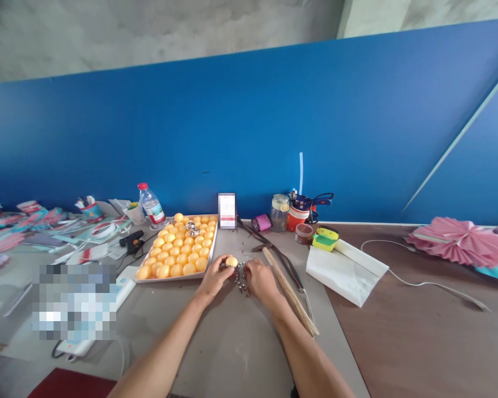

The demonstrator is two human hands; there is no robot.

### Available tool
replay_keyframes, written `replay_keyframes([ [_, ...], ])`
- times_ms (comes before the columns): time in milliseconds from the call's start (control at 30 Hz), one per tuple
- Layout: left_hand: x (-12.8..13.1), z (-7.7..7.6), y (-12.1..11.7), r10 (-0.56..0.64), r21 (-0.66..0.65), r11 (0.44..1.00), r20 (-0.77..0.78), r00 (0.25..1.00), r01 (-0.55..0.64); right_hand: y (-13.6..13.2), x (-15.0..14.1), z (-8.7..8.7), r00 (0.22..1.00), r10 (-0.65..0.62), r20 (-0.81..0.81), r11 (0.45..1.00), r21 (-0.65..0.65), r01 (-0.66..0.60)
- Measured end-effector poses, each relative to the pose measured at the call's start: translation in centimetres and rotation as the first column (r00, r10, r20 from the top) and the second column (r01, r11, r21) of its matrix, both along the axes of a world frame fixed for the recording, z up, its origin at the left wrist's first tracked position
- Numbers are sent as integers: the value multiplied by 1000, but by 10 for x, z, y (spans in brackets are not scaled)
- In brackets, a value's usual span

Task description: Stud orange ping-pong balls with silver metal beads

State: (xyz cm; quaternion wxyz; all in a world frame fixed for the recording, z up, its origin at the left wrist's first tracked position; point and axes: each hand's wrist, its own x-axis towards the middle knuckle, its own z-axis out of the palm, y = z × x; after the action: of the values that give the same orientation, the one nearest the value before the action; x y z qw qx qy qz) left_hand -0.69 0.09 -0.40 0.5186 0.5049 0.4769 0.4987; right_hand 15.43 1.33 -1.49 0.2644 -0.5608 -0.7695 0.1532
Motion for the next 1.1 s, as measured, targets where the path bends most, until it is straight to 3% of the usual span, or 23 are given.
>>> replay_keyframes([
  [133,-1,0,1,-16,-14,1000,-16,1000,15,4,-1,-5,975,-28,-221,998,54,41],
  [400,-1,2,-1,-22,-3,1000,-20,1000,22,6,-4,0,820,-61,-570,997,-65,29],
  [733,-1,2,-1,-35,15,999,-24,999,35,-1,-9,9,617,-237,-750,924,-371,-96],
  [933,-1,4,-2,-22,-3,1000,-36,999,22,-2,-10,10,620,-225,-751,922,-370,-113],
  [1100,-1,0,-1,-36,-8,999,-5,999,36,2,-8,8,537,-221,-814,960,-278,-26],
])
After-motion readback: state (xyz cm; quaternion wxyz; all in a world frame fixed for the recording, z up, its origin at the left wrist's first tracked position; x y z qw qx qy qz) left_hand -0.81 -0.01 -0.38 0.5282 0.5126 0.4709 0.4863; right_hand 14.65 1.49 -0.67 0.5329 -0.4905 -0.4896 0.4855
